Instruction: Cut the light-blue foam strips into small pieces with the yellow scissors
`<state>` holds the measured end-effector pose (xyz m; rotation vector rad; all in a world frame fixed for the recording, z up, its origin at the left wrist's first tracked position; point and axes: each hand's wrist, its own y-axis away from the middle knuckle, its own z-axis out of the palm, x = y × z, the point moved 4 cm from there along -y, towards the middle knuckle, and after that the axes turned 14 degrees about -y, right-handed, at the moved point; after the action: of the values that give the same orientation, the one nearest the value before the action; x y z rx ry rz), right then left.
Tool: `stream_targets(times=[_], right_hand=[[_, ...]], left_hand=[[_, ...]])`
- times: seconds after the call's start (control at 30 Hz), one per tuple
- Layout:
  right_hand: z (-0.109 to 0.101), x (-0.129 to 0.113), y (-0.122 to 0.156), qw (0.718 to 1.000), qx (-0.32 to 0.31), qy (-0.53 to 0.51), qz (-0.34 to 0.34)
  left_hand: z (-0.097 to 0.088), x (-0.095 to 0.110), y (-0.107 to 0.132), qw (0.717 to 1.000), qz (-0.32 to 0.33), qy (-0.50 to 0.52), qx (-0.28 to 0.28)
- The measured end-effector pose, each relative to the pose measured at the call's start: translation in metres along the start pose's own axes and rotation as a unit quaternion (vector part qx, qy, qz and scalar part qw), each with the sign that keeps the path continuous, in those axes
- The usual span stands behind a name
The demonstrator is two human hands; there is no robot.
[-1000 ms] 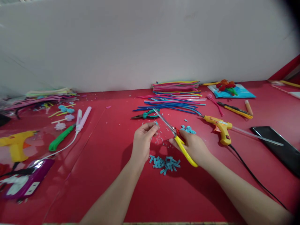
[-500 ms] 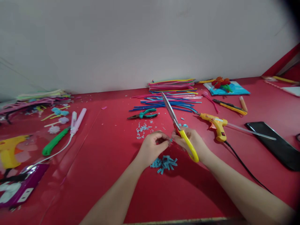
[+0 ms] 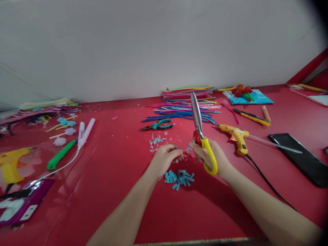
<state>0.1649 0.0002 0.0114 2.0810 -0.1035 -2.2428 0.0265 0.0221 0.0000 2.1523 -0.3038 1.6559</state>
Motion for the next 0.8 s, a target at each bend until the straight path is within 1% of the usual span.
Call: stream_targets(times=[0.1,0.2,0.23,0.27,0.3,0.33,0.37,0.43,0.57,0.7,0.8], right_hand=[[-0.003,0.002,-0.002,1.0,0.006,0.008,0.012],[-0.014,0.007,-0.009,0.998,0.033,0.049,0.013],[-0.021,0.007,-0.012,0.995,0.047,0.081,0.013],[-0.026,0.008,-0.015,0.991,0.039,0.128,0.015],[-0.033,0.007,-0.018,0.981,0.048,0.19,0.015],[-0.04,0.007,-0.021,0.963,0.06,0.263,0.02],[-0.046,0.007,-0.023,0.936,0.061,0.345,0.039],[-0.055,0.005,-0.028,0.91,0.067,0.405,0.05],[-0.06,0.01,-0.034,0.879,0.064,0.47,0.06],[-0.059,0.021,-0.037,0.852,0.062,0.515,0.067],[-0.06,0.022,-0.037,0.836,0.076,0.539,0.071]], left_hand=[[-0.008,-0.005,-0.002,0.997,0.004,-0.06,0.057],[-0.016,-0.005,-0.003,0.982,0.033,-0.14,0.126],[-0.018,-0.005,-0.003,0.975,0.045,-0.16,0.149],[-0.019,-0.004,-0.003,0.969,0.055,-0.174,0.165],[-0.02,-0.004,-0.003,0.967,0.062,-0.179,0.172],[-0.021,-0.003,-0.004,0.966,0.067,-0.179,0.172],[-0.021,-0.003,-0.004,0.967,0.07,-0.177,0.167],[-0.021,-0.003,-0.005,0.969,0.073,-0.178,0.156],[-0.022,-0.004,-0.006,0.965,0.066,-0.209,0.143],[-0.027,-0.005,-0.007,0.946,0.066,-0.287,0.137],[-0.031,-0.007,-0.01,0.935,0.066,-0.326,0.125]])
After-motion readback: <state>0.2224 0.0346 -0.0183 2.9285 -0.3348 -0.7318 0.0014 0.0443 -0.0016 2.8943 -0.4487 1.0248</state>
